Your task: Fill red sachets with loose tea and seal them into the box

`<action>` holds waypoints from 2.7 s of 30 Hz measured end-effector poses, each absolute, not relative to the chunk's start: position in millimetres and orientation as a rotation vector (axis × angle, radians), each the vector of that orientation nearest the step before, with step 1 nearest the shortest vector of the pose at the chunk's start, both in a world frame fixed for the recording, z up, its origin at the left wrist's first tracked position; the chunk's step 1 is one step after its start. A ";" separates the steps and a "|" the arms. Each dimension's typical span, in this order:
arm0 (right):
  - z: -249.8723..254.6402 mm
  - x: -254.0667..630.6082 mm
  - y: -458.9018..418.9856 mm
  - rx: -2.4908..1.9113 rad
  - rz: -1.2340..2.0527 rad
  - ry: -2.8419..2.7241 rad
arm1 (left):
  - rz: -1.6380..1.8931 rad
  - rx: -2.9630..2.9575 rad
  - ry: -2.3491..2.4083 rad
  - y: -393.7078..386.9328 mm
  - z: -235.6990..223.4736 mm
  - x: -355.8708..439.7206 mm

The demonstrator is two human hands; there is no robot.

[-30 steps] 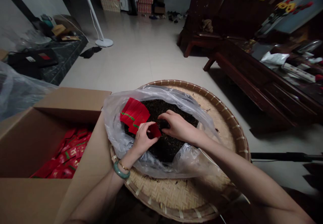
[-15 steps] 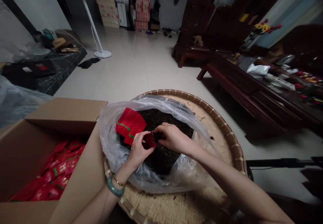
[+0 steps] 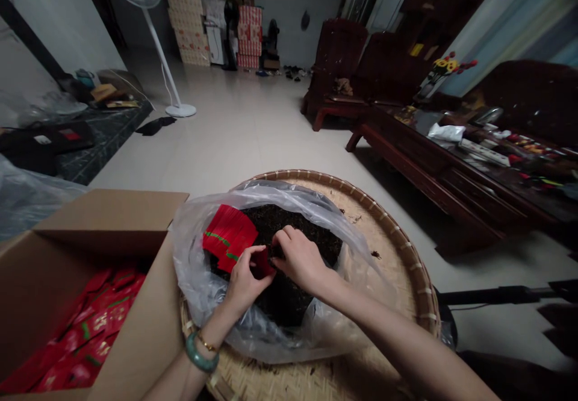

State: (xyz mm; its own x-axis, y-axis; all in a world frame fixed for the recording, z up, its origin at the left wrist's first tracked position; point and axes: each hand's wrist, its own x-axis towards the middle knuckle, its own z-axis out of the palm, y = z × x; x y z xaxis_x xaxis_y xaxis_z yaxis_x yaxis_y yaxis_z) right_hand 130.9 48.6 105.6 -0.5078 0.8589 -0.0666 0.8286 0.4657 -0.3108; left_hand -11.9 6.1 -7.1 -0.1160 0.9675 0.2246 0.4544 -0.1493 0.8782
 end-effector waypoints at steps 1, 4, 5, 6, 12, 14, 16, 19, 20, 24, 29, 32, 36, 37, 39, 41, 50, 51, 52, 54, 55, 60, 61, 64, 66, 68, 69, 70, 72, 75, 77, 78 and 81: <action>103.4 131.5 49.3 -1.497 0.524 -2.580 | 1.233 1.615 1.564 5.9 -6.4 -11.8; 101.2 136.8 53.4 -1.330 0.790 -2.490 | 1.215 1.591 1.558 5.6 -6.2 -11.7; 101.9 139.3 54.9 -1.266 0.878 -2.438 | 1.215 1.581 1.572 5.8 -6.8 -11.6; 102.9 141.6 56.2 -1.215 0.954 -2.384 | 1.220 1.575 1.589 5.9 -7.5 -11.6; 102.7 141.0 50.3 -1.107 0.891 -2.488 | 1.234 1.576 1.621 6.1 -7.6 -12.1; 101.8 137.2 44.5 -1.102 0.724 -2.662 | 1.231 1.586 1.615 5.6 -5.9 -12.8; 104.0 135.9 39.7 -1.126 0.599 -2.754 | 1.227 1.597 1.621 5.4 -5.1 -13.5; 110.2 139.6 36.9 -1.195 0.560 -2.640 | 1.224 1.591 1.647 5.6 -7.0 -14.1; 111.0 141.2 37.2 -1.211 0.574 -2.575 | 1.219 1.593 1.652 5.8 -8.3 -14.3; 100.1 141.8 42.9 -1.167 0.727 -2.486 | 1.203 1.652 1.655 6.4 -12.9 -14.9; 85.3 137.4 51.1 -1.055 0.809 -2.306 | 1.226 1.711 1.680 6.8 -9.4 -13.5; 89.1 138.7 52.7 -1.079 0.791 -2.146 | 1.238 1.751 1.669 7.0 -7.6 -13.3; 91.0 135.5 53.8 -1.041 0.815 -2.261 | 1.256 1.765 1.633 7.1 -12.2 -14.5; 89.8 133.1 54.4 -1.004 0.822 -2.321 | 1.260 1.749 1.637 7.1 -13.7 -14.7; 86.6 127.8 56.3 -0.939 0.858 -2.391 | 1.257 1.711 1.655 7.0 -15.6 -14.5; 84.1 123.7 58.2 -0.925 0.908 -2.383 | 1.247 1.693 1.660 6.8 -15.5 -13.9; 95.9 148.5 60.9 -1.101 0.673 -2.040 | 1.217 1.763 1.642 4.1 -9.6 -12.5; 96.9 151.8 57.2 -1.114 0.548 -2.018 | 1.213 1.761 1.644 3.8 -9.3 -12.5; 96.5 153.7 50.9 -1.108 0.436 -2.015 | 1.208 1.755 1.645 3.6 -8.9 -12.4; 90.2 152.6 30.3 -1.014 0.367 -2.128 | 1.195 1.742 1.645 3.2 -7.9 -12.0; 84.0 149.6 16.6 -0.898 0.402 -2.255 | 1.187 1.737 1.646 3.0 -7.1 -11.8; 42.2 126.4 -51.0 -0.582 0.354 -2.901 | 1.157 1.735 1.658 1.6 -2.9 -11.1; 36.4 123.1 -59.0 -0.603 0.333 -2.961 | 1.157 1.738 1.658 1.6 -2.5 -11.0; 28.7 117.9 -69.4 -0.642 0.310 -3.042 | 1.159 1.747 1.654 1.7 -2.5 -11.0; 29.3 115.3 -69.4 -0.643 0.324 -3.066 | 1.161 1.750 1.651 1.8 -3.4 -11.2; 31.1 111.1 -68.1 -0.684 0.325 -3.089 | 1.169 1.753 1.641 1.8 -4.4 -11.5; 32.0 108.4 -67.6 -0.713 0.319 -3.101 | 1.174 1.755 1.637 1.7 -4.9 -11.7; 32.7 105.4 -67.4 -0.744 0.314 -3.112 | 1.180 1.758 1.632 1.6 -5.2 -11.8; 34.0 99.8 -67.9 -0.791 0.320 -3.130 | 1.180 1.758 1.624 1.5 -5.7 -11.8; 35.8 96.2 -69.0 -0.824 0.393 -3.140 | 1.143 1.735 1.637 1.5 -5.8 -11.4; 36.9 97.9 -68.5 -0.846 0.529 -3.107 | 1.119 1.721 1.643 1.7 -6.0 -11.1; 37.3 99.8 -67.7 -0.854 0.665 -3.051 | 1.115 1.718 1.641 1.8 -6.2 -11.0; 37.2 108.1 -64.0 -0.957 1.387 -2.558 | 1.131 1.692 1.636 2.6 -7.9 -11.5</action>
State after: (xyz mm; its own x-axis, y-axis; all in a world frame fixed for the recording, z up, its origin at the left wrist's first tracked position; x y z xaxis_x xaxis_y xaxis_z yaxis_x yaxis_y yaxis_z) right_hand 108.1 -64.0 37.2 -0.8019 0.5566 -0.2173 0.4857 0.3953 -0.7796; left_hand -11.5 2.6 -7.9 -0.0800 0.9753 0.2058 0.5372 -0.1317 0.8331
